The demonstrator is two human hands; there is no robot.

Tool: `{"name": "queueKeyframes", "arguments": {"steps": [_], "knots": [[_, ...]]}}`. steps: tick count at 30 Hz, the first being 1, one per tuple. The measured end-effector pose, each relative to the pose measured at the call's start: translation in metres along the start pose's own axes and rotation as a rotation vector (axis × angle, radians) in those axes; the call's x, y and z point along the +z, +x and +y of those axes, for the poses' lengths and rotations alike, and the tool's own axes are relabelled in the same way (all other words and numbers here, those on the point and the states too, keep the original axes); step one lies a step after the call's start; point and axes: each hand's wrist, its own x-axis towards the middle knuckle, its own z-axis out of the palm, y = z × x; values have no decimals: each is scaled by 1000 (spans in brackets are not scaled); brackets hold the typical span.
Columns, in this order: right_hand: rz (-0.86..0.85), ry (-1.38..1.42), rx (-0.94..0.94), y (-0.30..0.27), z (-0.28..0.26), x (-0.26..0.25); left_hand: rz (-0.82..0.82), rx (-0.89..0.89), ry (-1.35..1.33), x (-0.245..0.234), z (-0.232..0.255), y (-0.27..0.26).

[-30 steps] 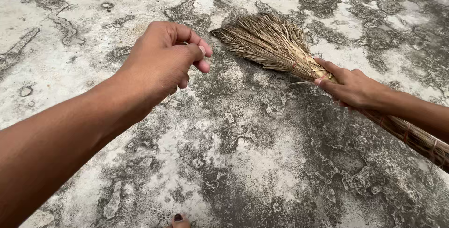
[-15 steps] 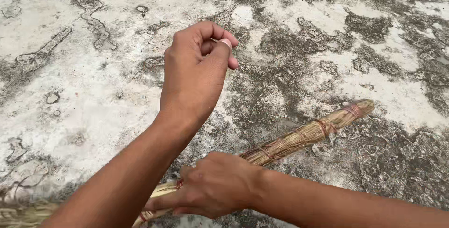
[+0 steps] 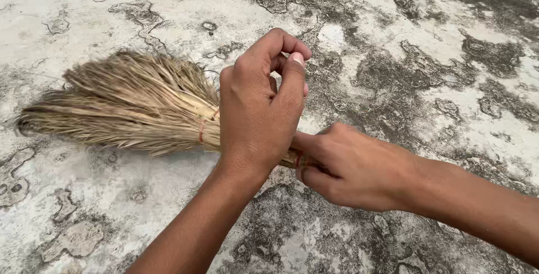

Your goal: The person adjusts and tightens several rubber bands on a grass broom handle by hand to secure the fibers.

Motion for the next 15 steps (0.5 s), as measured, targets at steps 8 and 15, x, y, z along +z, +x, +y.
{"name": "queueKeyframes", "arguments": {"steps": [8,15], "knots": [[22,79,-690,81,-68,114,120,160,-4,-18,-22,2],[364,831,-354,181,-31,101,119,-105,-18,-28,-39,-3]]}}
